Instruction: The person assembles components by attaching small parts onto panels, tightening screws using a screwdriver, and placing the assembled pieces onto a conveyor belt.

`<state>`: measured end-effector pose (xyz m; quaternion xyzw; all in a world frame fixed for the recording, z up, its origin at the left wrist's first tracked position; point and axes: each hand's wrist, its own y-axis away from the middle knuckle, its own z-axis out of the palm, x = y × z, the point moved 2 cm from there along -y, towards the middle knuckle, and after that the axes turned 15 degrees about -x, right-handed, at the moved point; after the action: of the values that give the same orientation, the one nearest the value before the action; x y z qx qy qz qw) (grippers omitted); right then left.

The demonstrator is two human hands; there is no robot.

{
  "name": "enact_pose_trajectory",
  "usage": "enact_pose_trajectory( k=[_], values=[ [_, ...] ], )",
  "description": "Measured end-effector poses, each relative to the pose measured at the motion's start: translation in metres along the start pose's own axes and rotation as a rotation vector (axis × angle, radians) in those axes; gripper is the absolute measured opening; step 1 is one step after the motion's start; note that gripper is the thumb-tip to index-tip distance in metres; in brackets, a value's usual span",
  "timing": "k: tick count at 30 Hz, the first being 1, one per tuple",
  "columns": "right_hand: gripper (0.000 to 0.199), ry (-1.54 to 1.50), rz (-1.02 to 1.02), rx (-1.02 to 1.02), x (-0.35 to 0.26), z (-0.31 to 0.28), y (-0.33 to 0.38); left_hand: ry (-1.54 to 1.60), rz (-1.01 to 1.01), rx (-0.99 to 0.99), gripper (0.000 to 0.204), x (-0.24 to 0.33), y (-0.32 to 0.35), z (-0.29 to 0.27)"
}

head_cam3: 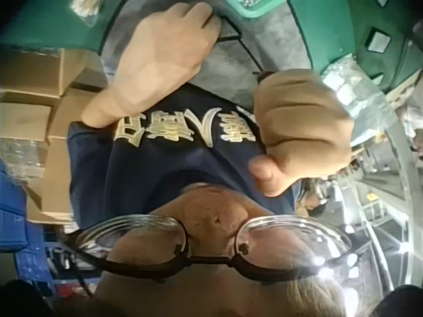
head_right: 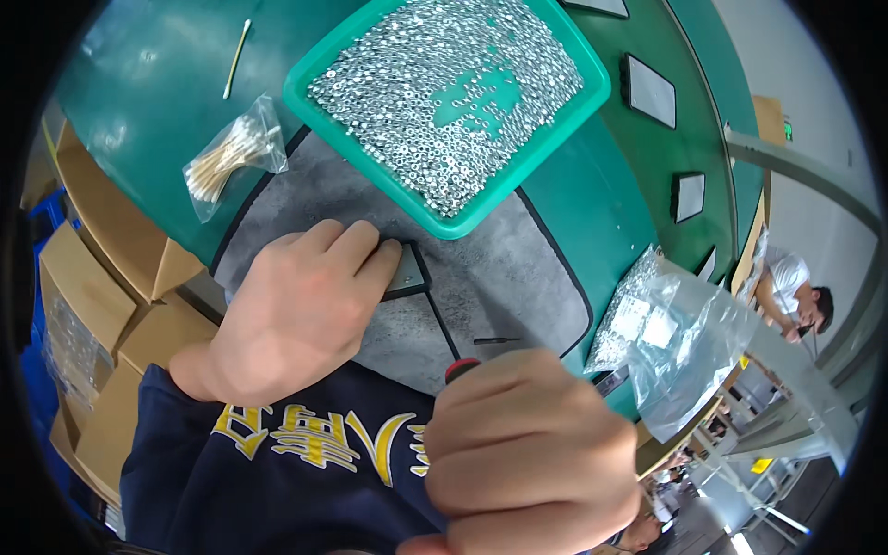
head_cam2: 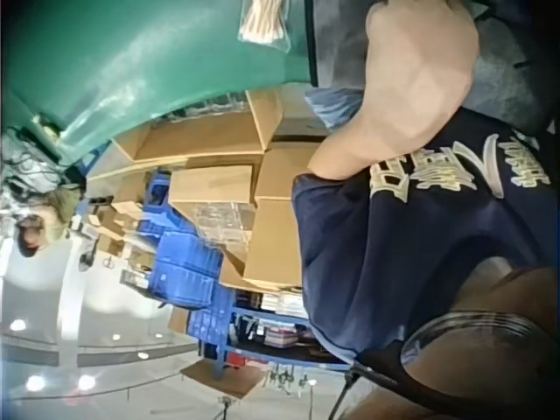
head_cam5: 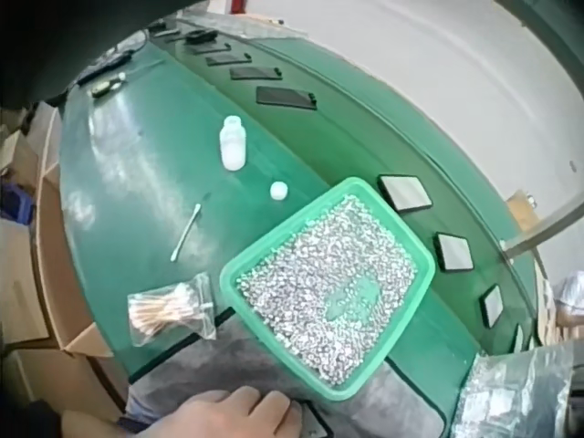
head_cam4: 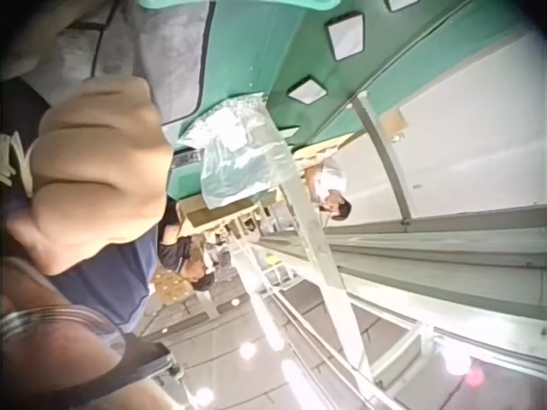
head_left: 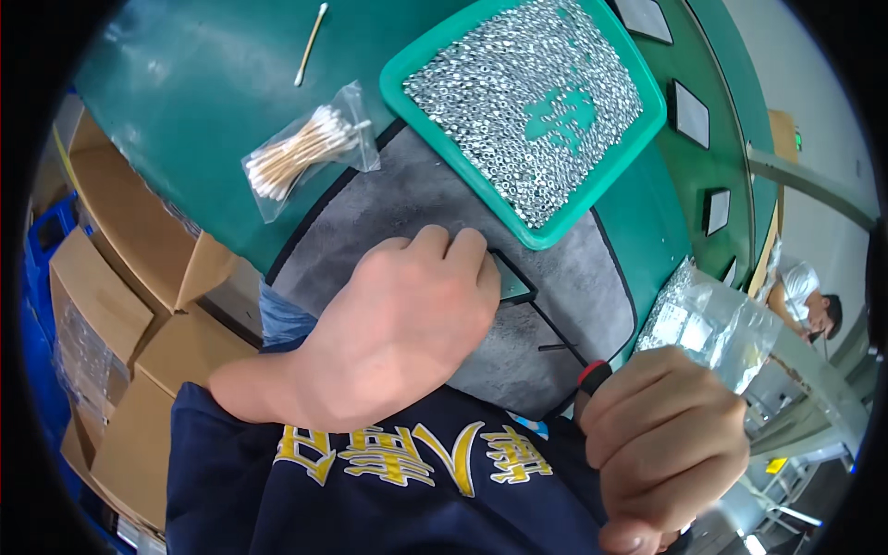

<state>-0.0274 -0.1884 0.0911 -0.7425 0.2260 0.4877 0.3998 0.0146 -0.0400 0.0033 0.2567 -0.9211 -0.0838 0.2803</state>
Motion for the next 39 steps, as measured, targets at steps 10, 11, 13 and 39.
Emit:
enact_pose_trajectory(
  k=[10, 11, 13, 39],
  values=[
    [0.022, 0.404, -0.031, -0.027, 0.016, 0.069, -0.004, 0.023, 0.065, 0.037, 0.016, -0.002, -0.002, 0.001],
    [0.022, 0.441, -0.026, 0.002, 0.016, 0.07, -0.006, 0.015, 0.077, 0.072, 0.011, -0.002, -0.004, 0.002],
    [0.021, 0.475, -0.014, 0.046, 0.014, 0.068, -0.006, 0.006, 0.095, 0.091, 0.008, 0.0, -0.005, 0.002],
    [0.035, -0.288, 0.071, 0.49, 0.005, -0.02, 0.021, 0.004, 0.073, 0.033, 0.021, 0.001, -0.001, 0.0]
  ],
)
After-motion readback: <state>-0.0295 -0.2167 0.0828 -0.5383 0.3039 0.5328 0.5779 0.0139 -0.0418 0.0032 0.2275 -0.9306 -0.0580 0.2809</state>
